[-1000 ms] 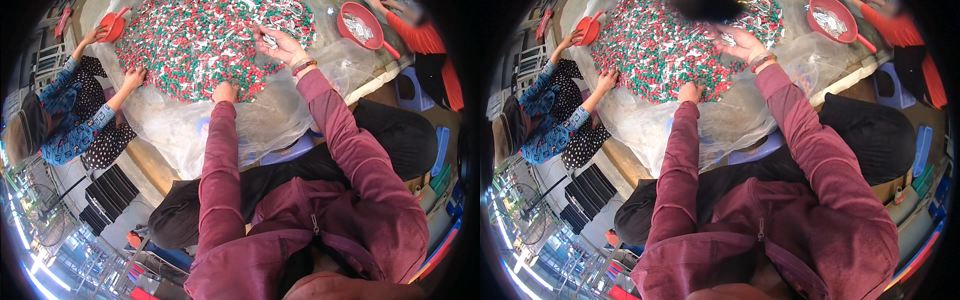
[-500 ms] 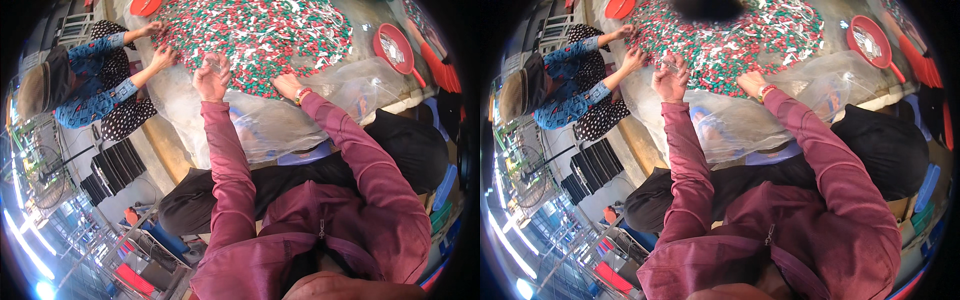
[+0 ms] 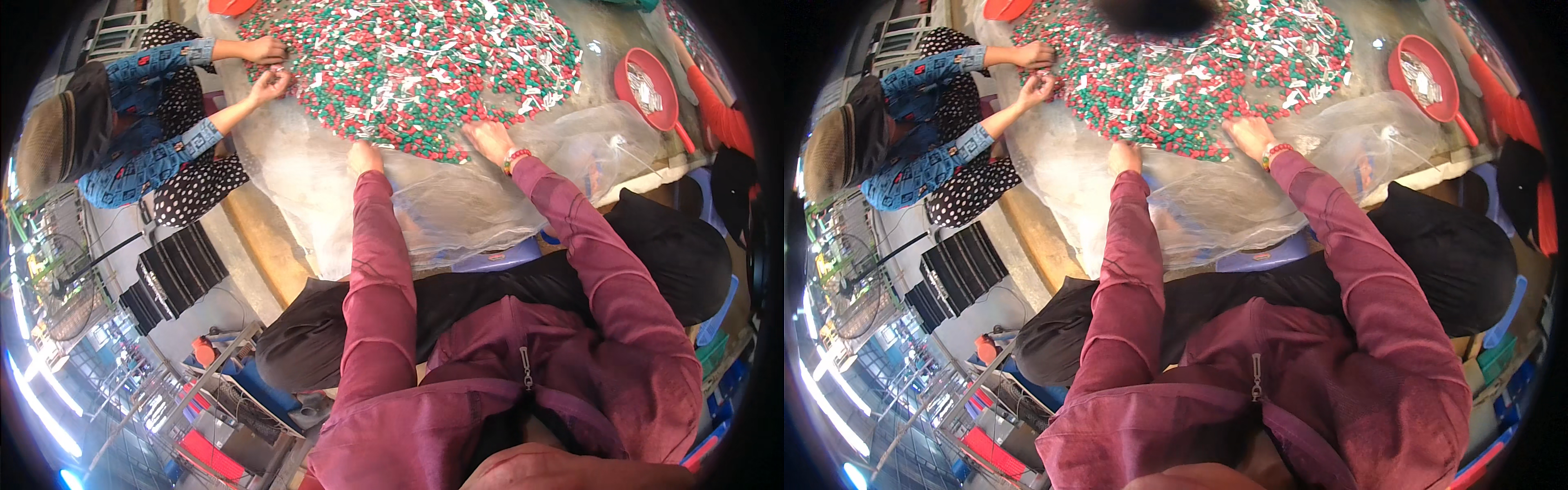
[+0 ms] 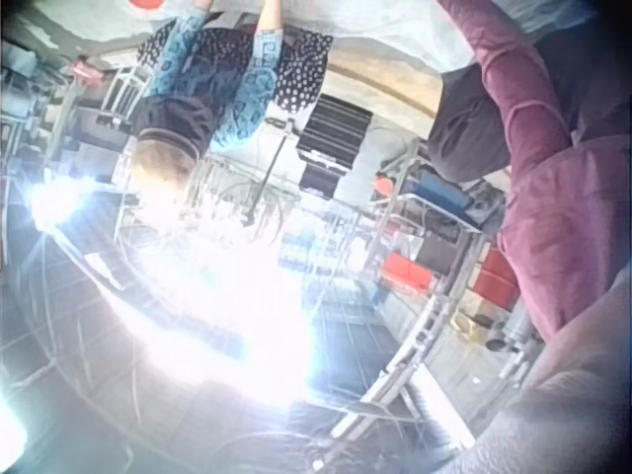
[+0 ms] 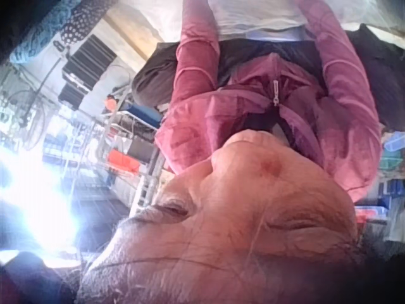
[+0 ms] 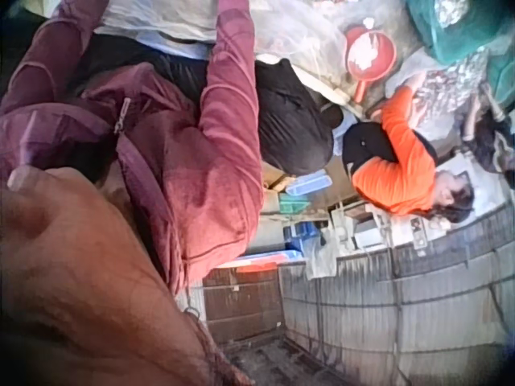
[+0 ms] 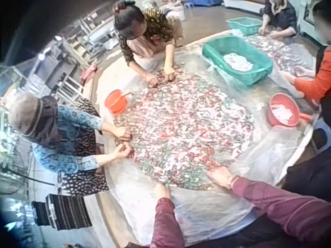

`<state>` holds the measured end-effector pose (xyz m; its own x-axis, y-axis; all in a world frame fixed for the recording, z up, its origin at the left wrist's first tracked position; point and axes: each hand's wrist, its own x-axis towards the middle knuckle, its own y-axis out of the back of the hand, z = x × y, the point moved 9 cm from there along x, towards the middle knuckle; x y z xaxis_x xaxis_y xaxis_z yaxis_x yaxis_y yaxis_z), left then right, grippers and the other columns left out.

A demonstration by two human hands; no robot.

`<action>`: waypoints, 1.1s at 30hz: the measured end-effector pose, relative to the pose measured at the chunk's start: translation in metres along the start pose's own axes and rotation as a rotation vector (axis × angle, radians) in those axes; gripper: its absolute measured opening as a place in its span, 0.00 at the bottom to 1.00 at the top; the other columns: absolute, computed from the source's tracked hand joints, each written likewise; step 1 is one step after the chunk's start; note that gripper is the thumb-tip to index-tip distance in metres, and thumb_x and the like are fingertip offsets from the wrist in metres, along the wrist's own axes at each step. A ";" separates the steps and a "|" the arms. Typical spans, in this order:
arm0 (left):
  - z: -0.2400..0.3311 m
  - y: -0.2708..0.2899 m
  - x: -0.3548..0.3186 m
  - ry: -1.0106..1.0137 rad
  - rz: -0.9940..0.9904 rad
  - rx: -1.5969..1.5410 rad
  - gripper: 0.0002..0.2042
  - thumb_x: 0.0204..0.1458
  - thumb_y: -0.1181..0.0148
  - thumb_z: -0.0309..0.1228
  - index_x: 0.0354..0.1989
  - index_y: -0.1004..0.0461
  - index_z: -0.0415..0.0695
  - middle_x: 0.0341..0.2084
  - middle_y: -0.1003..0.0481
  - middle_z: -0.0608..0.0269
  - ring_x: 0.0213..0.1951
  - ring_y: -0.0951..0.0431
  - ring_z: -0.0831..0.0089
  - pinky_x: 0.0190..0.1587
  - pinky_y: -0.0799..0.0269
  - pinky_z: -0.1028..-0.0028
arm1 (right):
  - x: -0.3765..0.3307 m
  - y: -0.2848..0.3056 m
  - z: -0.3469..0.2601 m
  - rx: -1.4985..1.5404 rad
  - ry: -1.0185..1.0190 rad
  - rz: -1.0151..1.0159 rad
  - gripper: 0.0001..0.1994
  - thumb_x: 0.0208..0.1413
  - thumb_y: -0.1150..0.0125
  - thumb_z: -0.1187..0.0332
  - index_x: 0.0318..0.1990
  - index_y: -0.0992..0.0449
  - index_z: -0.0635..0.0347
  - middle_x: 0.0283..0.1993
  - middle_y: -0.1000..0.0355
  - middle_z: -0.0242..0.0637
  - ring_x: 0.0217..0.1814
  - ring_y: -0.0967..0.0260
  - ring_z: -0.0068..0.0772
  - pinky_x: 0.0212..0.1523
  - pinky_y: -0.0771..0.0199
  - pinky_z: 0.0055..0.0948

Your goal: The person sits at a table and sorts a large pile of red and green bottle caps by hand, moving them into a clear plastic bag. Another person works alongside at the same table, also sorting caps.

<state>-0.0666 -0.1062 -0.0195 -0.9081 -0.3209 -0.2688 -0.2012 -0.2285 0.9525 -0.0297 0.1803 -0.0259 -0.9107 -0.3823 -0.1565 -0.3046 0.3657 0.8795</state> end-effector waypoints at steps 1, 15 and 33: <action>-0.001 -0.010 -0.004 -0.036 0.023 0.012 0.09 0.49 0.43 0.36 0.34 0.23 0.47 0.30 0.23 0.53 0.35 0.22 0.53 0.36 0.28 0.55 | 0.000 0.002 0.013 0.028 -0.078 -0.022 0.07 0.51 0.47 0.66 0.36 0.26 0.53 0.25 0.28 0.40 0.32 0.26 0.43 0.31 0.28 0.42; 0.018 -0.015 -0.002 -0.261 -0.108 0.136 0.08 0.47 0.44 0.35 0.32 0.25 0.46 0.27 0.24 0.58 0.30 0.22 0.60 0.30 0.28 0.63 | 0.007 0.036 0.038 -0.023 -0.250 -0.029 0.10 0.53 0.47 0.65 0.42 0.27 0.56 0.31 0.25 0.44 0.37 0.26 0.46 0.34 0.29 0.43; 0.041 0.033 0.005 -0.241 -0.310 -0.314 0.13 0.44 0.36 0.42 0.32 0.23 0.46 0.27 0.25 0.64 0.29 0.25 0.71 0.30 0.28 0.69 | 0.042 0.047 0.036 1.806 -0.455 -0.077 0.06 0.51 0.40 0.67 0.32 0.28 0.57 0.17 0.43 0.24 0.13 0.54 0.14 0.11 0.55 0.19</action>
<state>-0.0929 -0.0774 0.0169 -0.8895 0.0194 -0.4565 -0.3888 -0.5571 0.7338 -0.0929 0.2122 -0.0076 -0.7846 -0.3239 -0.5287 0.0437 0.8217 -0.5683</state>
